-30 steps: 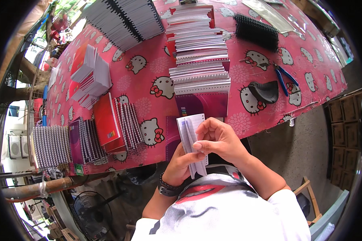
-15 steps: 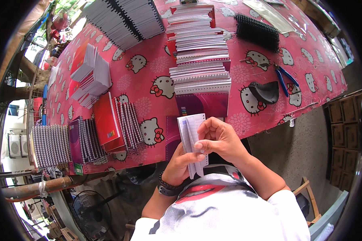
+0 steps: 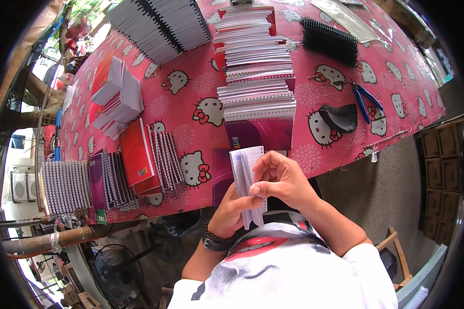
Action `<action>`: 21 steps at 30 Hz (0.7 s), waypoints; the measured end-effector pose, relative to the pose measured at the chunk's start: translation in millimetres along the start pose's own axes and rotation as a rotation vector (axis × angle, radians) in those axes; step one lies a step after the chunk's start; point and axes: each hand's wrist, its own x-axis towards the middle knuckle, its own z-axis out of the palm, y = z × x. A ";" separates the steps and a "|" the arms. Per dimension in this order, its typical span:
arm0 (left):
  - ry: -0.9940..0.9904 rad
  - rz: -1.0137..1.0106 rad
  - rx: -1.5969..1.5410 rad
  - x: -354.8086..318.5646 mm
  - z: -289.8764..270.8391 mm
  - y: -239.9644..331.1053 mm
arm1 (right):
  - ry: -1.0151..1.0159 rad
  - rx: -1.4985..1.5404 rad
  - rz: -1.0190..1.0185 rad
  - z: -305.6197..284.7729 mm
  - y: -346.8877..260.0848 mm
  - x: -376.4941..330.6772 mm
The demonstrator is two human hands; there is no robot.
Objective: The person manually aligns and organizes pages and covers of notebooks by hand, and then secures them using a spiral binding tool.
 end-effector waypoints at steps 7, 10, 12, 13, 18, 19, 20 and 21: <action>-0.021 -0.022 0.096 3.3 -6.2 -5.1 | 0.005 -0.036 0.004 -0.2 3.1 0.1; -0.020 -0.020 0.092 4.6 -0.7 -3.2 | 0.014 -0.034 0.004 -0.5 3.9 0.0; -0.014 -0.005 0.089 5.5 2.8 -3.6 | 0.013 -0.037 0.009 -0.7 4.3 0.1; -0.026 -0.009 0.097 5.4 1.4 -4.2 | 0.004 -0.052 0.024 -0.9 3.5 -0.2; -0.072 -0.026 0.085 6.2 -6.5 -9.1 | -0.014 -0.073 0.060 -1.2 -1.2 -1.7; -0.058 -0.035 0.082 6.2 -3.5 -7.5 | -0.012 -0.070 0.054 -1.7 -1.2 -1.8; -0.044 -0.044 0.079 5.8 2.0 -4.2 | -0.011 -0.066 0.049 -2.3 -0.8 -1.8; -0.030 -0.052 0.077 5.5 5.5 -2.3 | -0.009 -0.062 0.043 -3.0 -0.4 -1.9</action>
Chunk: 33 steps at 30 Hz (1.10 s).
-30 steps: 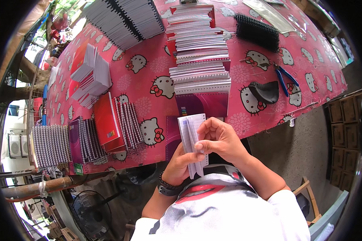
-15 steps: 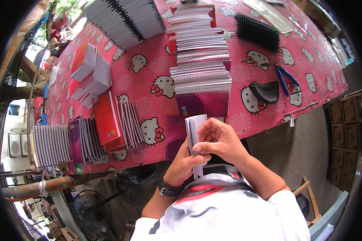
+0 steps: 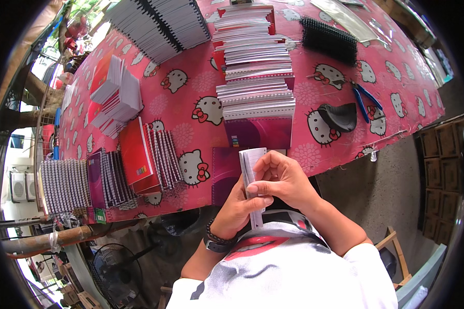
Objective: The person manually aligns and organizes pages and covers of notebooks by hand, and then secures them using a spiral binding tool.
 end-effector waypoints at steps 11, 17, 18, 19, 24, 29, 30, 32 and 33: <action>0.122 0.104 0.036 -9.4 8.0 10.6 | 0.067 0.123 -0.134 -1.6 -3.3 -4.1; 0.186 0.249 0.111 -2.1 5.0 10.7 | 0.110 -0.330 -0.393 -6.8 -10.8 -9.3; 0.213 0.274 0.215 -0.8 2.7 8.2 | 0.117 -0.358 -0.399 -4.4 -12.3 -9.4; 0.238 0.280 0.318 0.8 7.6 8.4 | 0.132 -0.389 -0.405 -1.3 -13.3 -9.7; 0.252 0.436 0.364 7.5 20.1 9.5 | 0.231 -0.186 -0.401 -6.3 4.0 -0.9; 0.243 0.175 -0.163 -4.1 3.4 24.3 | 0.153 -0.011 -0.282 -24.6 -7.5 -2.2; 0.229 0.148 -0.222 -3.8 -1.3 25.0 | 0.141 0.013 -0.274 -26.6 -8.7 -2.8; 0.203 0.143 -0.278 -3.4 -6.4 24.1 | 0.112 0.063 -0.261 -28.6 -10.1 -2.7; 0.197 0.138 -0.288 -3.1 -9.2 24.0 | 0.113 0.072 -0.265 -28.3 -11.0 -2.7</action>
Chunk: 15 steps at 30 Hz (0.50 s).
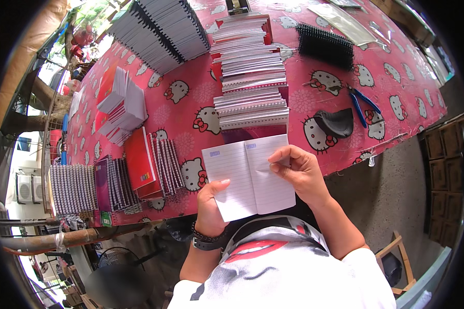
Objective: The person manually aligns and organizes pages and covers of notebooks by hand, and then secures them using a spiral binding tool.
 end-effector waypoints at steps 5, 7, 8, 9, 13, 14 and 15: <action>-0.041 -0.033 -0.079 2.0 -11.4 0.3 | 0.008 0.025 -0.005 -0.3 -0.2 -1.5; -0.076 -0.052 -0.119 2.1 -12.9 0.6 | 0.013 0.037 0.000 -1.0 0.1 -2.7; -0.049 -0.044 -0.094 1.5 -9.9 0.8 | 0.017 0.043 0.002 -1.4 0.0 -3.3; -0.021 -0.036 -0.069 0.2 -4.3 1.1 | 0.019 0.038 0.004 -1.5 -0.3 -3.9; -0.147 0.038 -0.073 4.9 6.5 7.6 | 0.078 -0.026 -0.015 -7.4 -5.3 -5.5; -0.138 0.145 -0.050 3.5 7.4 15.5 | 0.106 -0.053 -0.028 -13.2 -7.6 -5.4; -0.129 0.253 -0.026 0.4 4.8 26.7 | 0.178 -0.106 -0.054 -24.2 -9.8 -4.0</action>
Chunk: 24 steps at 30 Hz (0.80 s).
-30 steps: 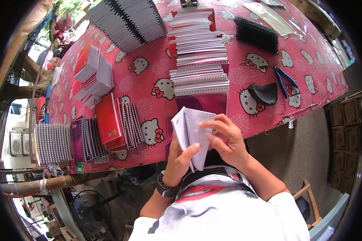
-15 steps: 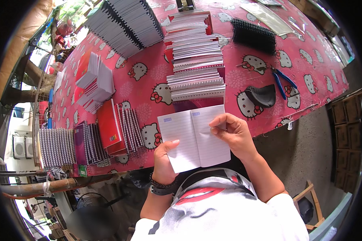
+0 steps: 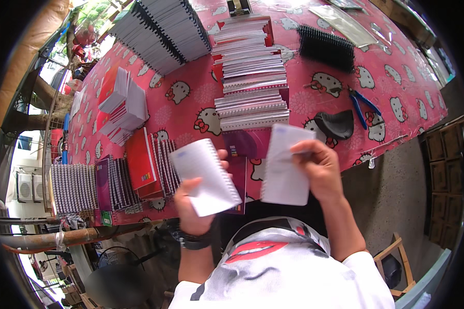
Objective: The person manually aligns and organizes pages and covers of notebooks by hand, and then secures them using a spiral binding tool.
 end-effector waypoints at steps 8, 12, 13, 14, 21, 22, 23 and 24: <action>-0.055 0.059 -0.002 7.9 0.8 17.5 | -0.017 0.266 -0.017 -10.4 -12.0 5.4; 0.146 0.280 0.540 35.9 -8.0 29.5 | -0.054 0.405 0.036 -12.6 -4.4 4.3; 0.228 0.297 0.801 54.4 -13.7 32.4 | -0.043 0.434 0.047 -12.0 -4.0 4.2; 0.316 0.313 1.063 75.3 -22.0 34.0 | -0.036 0.465 0.061 -12.3 -1.8 4.8; 0.396 0.865 1.754 105.2 -22.6 18.0 | -0.041 0.566 0.142 -13.1 7.9 -1.2; 0.305 0.776 1.577 81.2 -7.6 17.6 | -0.041 0.530 0.127 -14.4 11.1 -2.9; 0.206 0.579 1.303 61.7 -4.2 12.0 | -0.054 0.497 0.118 -14.3 15.0 -3.1; 0.073 0.368 1.091 44.7 7.6 4.4 | -0.062 0.457 0.103 -15.1 17.1 -3.1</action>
